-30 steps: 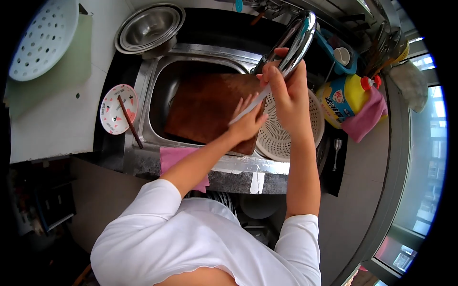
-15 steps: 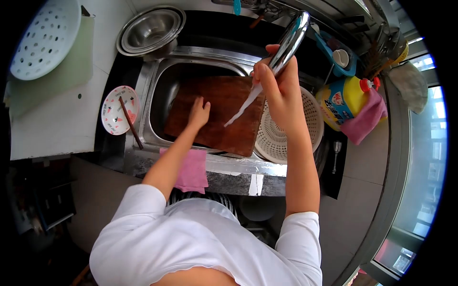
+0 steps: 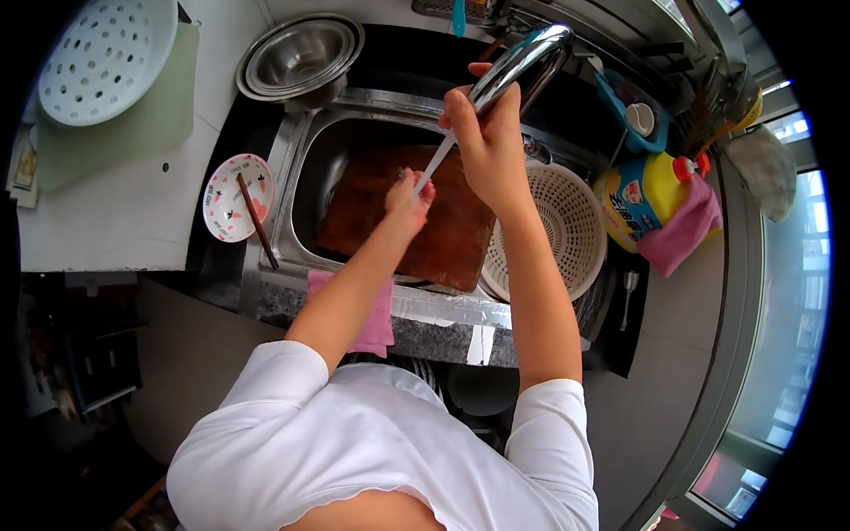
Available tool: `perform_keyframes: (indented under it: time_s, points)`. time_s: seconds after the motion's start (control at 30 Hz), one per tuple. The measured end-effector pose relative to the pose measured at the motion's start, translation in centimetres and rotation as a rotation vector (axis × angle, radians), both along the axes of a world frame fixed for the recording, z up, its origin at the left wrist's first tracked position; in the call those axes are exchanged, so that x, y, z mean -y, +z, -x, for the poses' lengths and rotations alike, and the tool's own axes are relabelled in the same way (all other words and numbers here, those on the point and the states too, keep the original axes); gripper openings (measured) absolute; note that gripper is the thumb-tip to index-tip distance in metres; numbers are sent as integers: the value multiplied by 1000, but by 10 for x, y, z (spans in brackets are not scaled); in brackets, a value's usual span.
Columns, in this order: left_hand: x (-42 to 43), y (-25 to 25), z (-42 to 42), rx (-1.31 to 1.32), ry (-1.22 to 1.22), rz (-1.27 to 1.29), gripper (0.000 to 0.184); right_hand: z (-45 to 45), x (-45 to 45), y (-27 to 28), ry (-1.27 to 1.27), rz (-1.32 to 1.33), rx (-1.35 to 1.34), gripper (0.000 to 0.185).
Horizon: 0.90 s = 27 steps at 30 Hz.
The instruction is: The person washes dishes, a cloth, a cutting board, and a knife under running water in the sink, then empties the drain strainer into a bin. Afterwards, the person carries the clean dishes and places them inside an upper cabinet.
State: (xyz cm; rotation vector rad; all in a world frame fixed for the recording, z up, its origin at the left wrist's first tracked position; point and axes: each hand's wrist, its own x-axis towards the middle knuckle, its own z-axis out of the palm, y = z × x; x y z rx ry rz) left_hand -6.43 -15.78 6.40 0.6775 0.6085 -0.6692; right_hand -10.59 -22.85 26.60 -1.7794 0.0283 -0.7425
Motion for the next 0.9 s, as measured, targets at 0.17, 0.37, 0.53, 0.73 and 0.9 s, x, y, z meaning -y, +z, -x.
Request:
perform_keyframes:
  time_s: [0.17,0.37,0.53,0.73,0.9]
  points:
    - [53,-5,48,1127,-285,-441,28,-1,-2,0,31,-41,9,36]
    - [66,-18,-10,1838,-634,-734,52,3,-1,2,40,10,-18,34]
    - [-7,-85,-72,1451,-781,-1359,61,2,-1,3,43,51,-23,35]
    - [-66,-126,-76,850,-627,-1403,41,-7,-1,0,93,-16,21,36]
    - [-39,-39,-32,109,-136,-192,20,-25,-9,-1,63,-71,41,38]
